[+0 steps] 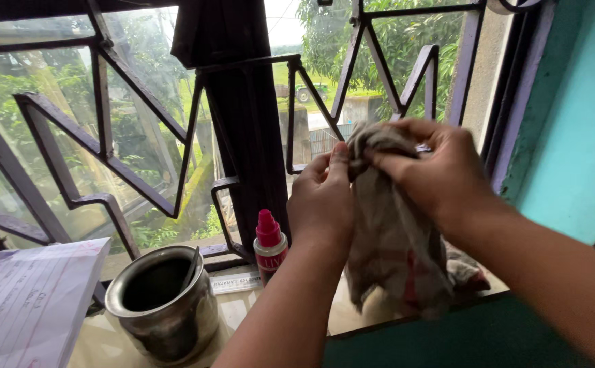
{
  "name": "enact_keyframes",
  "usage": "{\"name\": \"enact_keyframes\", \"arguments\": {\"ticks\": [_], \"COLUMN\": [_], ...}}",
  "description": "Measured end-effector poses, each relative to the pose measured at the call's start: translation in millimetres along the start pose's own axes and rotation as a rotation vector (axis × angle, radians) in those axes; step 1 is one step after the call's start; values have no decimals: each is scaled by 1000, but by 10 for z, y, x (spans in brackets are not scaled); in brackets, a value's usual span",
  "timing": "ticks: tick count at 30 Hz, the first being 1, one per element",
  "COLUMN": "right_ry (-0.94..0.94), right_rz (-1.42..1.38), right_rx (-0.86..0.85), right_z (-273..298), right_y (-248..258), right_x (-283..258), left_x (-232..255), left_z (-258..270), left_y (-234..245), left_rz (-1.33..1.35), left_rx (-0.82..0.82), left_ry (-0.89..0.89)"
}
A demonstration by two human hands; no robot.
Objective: The person cleans a metal window grille using a cloth and a spray bottle. They wipe the grille bars thoroughly, moving the cloth around the intricate patterns while occasionally holding the spray bottle. The task is performed indoors near a window with a view of greenery outside.
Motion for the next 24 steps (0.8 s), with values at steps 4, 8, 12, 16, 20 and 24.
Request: {"name": "enact_keyframes", "arguments": {"ticks": [4,8,12,16,20,24], "right_ry": [731,796,622,332,81,-21], "right_rz": [385,489,650,838,982,926], "right_rx": [134,94,26,-130,-169,-115], "right_z": [-293,-391,-292,-363,-343,-405], "right_y": [-15,-317,-426,-400,-377,-399], "right_x": [-436,-375,-201,-237,-272,-390], "left_x": [274,430,392,404,523,641], "left_z": [5,72,34,-90,-260,-216], "left_y": [247,260,96,152,89,261], "left_rz": [-450,-520,-431,-603,-878,-922], "left_rx": [428,585,432,411,264,80], "left_ry": [-289,-379,-181,-141,-23,67]}}
Point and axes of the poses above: each hand's wrist, its own z-axis away from the middle knuckle, its own y-axis out of the back of the hand, x = y × z, the point moved 6 cm from there along -z, towards the middle knuckle, and after that the axes turned 13 degrees about -z, right-handed, at the moved point
